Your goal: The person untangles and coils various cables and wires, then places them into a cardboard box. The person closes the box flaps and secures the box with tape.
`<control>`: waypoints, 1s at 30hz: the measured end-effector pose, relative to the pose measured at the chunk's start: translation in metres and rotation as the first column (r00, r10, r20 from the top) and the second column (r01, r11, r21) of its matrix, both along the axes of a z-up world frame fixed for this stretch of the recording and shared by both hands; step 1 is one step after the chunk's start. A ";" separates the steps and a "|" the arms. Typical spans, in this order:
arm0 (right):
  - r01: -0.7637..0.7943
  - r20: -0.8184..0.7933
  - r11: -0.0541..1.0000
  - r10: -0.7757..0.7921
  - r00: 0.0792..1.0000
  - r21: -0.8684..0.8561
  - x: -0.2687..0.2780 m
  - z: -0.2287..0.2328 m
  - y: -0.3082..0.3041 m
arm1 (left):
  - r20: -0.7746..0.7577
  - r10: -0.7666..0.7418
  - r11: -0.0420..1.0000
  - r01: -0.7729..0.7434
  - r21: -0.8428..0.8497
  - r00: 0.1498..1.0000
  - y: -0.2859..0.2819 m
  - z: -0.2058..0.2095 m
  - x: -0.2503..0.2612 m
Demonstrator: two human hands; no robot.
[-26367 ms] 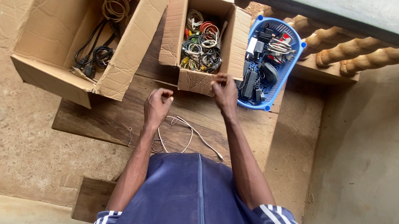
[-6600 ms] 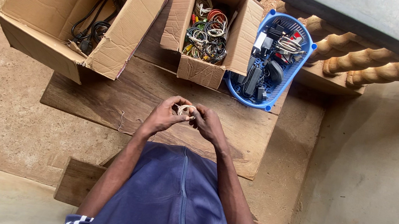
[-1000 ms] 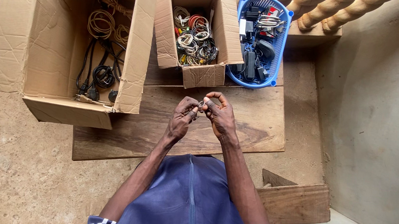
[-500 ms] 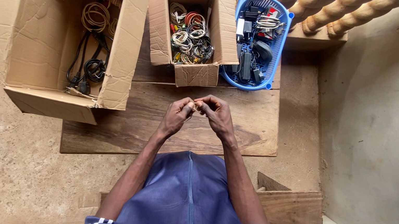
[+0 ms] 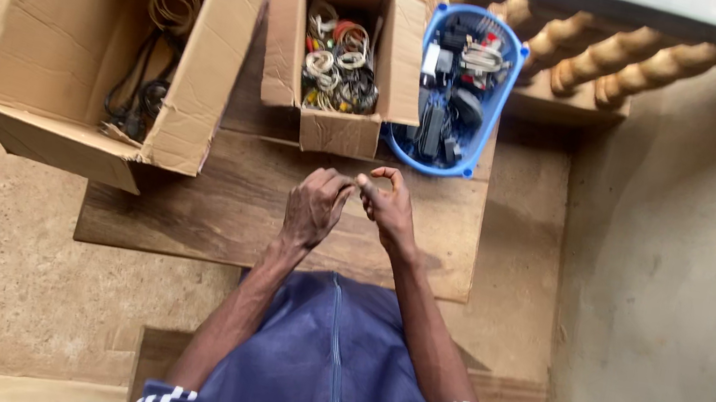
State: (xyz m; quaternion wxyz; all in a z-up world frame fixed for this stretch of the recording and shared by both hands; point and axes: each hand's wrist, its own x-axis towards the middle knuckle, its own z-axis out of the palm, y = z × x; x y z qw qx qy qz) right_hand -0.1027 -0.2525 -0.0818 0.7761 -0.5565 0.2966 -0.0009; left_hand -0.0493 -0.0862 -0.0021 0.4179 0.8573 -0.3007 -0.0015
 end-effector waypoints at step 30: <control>-0.015 0.104 0.794 0.098 0.990 -0.607 0.001 0.029 -0.022 | -0.218 0.183 0.983 -0.182 0.026 0.959 0.024 -0.045 0.015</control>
